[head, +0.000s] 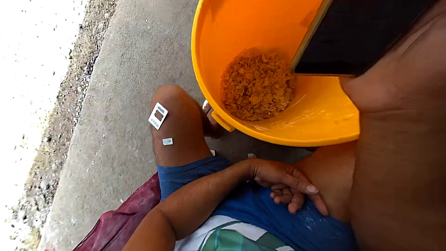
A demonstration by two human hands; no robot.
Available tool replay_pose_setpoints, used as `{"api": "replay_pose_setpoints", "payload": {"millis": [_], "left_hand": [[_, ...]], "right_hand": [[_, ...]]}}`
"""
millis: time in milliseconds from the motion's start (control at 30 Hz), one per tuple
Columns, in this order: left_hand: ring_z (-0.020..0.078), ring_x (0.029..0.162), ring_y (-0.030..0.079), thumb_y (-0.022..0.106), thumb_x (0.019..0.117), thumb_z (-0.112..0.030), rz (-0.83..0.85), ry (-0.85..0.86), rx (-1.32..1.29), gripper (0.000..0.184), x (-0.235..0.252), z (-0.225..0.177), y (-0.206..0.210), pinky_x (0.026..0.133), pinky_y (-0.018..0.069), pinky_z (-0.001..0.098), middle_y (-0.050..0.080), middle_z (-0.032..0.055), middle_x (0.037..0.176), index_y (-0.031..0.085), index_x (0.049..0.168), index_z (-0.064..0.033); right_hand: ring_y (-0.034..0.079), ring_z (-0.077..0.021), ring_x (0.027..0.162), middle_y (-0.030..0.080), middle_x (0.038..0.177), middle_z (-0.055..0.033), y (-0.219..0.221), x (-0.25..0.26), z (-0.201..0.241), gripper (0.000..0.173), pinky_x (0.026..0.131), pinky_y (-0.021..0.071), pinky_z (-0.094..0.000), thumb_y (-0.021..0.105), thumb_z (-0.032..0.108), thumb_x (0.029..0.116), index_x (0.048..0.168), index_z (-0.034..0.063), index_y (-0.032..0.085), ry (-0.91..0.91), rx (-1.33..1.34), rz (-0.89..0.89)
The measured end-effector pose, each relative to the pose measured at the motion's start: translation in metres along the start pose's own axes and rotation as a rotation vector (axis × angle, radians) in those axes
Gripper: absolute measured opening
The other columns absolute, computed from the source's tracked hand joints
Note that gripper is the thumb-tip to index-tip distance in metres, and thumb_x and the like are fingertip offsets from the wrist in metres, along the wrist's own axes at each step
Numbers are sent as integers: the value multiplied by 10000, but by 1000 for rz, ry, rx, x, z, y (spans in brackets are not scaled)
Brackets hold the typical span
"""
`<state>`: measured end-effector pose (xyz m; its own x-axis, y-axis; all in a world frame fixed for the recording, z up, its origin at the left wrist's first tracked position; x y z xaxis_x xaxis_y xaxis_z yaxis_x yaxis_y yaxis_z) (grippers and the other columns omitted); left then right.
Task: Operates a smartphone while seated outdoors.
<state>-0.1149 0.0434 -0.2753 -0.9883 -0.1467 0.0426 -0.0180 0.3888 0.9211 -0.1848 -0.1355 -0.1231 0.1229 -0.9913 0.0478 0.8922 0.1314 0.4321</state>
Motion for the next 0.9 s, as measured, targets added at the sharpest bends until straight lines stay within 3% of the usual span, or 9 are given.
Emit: {"api": "replay_pose_setpoints", "payload": {"millis": [67, 133, 200, 433, 567, 733, 800, 900], "left_hand": [[54, 407, 529, 506, 1049, -389, 32, -47, 82, 406, 1, -2, -4, 423, 466, 211, 622, -20, 571, 693, 1196, -60], [47, 463, 561, 558, 1020, -496, 63, -55, 139, 463, 2, 0, -11, 462, 485, 204, 677, -16, 649, 715, 1215, -107], [48, 492, 578, 562, 1018, -505, 83, -43, 156, 464, 1, 1, -14, 483, 492, 205, 694, -8, 688, 720, 1218, -116], [51, 488, 562, 548, 1042, -411, 104, -26, 133, 403, 5, 1, -14, 482, 467, 204, 669, -6, 664, 721, 1211, -89], [61, 493, 562, 560, 1034, -419, 111, -29, 123, 398, 6, 2, -15, 481, 454, 210, 654, -14, 655, 722, 1186, -89], [58, 481, 558, 560, 1036, -420, 111, -29, 114, 403, 8, 0, -14, 473, 454, 207, 658, -11, 650, 722, 1193, -87], [57, 478, 570, 548, 1043, -409, 112, -38, 113, 410, 8, 0, -14, 471, 474, 206, 678, -3, 667, 716, 1213, -77], [56, 474, 562, 538, 1050, -380, 109, -38, 112, 390, 8, -1, -13, 470, 470, 205, 671, -6, 664, 710, 1210, -68]], "right_hand": [[662, -152, 1116, 640, 1235, -14, 15, 4, 15, 344, 916, 600, -386, 381, 201, 1073, 1398, 154, 481, -18, -96, -70], [687, -178, 1029, 663, 1200, -57, 11, 7, 19, 368, 813, 616, -409, 431, 207, 1054, 1410, 158, 508, 3, -114, -65], [699, -202, 984, 666, 1173, -103, 7, 9, 19, 360, 763, 621, -414, 434, 173, 1048, 1394, 129, 519, 27, -96, -34], [691, -206, 998, 655, 1182, -126, 4, 9, 20, 386, 767, 612, -404, 429, 98, 1004, 1380, 111, 519, 40, -24, 7], [687, -193, 1004, 652, 1186, -124, 5, 7, 21, 464, 780, 608, -384, 433, 24, 935, 1387, 96, 507, 35, -14, 25], [680, -187, 1028, 640, 1207, -122, 3, 6, 24, 503, 813, 605, -372, 435, -7, 911, 1403, 83, 490, 9, -16, 52], [677, -186, 1039, 635, 1212, -118, 3, 6, 23, 479, 822, 606, -377, 428, 34, 932, 1405, 84, 482, -6, -13, 64], [681, -198, 1045, 641, 1218, -106, 3, 7, 23, 390, 811, 613, -404, 406, 203, 1040, 1408, 117, 502, 12, -19, 28]]}}
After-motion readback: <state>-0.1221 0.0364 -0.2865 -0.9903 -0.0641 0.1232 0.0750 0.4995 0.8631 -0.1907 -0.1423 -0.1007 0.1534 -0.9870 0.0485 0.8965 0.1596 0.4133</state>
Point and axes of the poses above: each hand's wrist, its own x-axis towards the middle knuckle, its own y-axis out of the palm, z = x × y, the point moved 2 cm from there along x, towards the middle knuckle
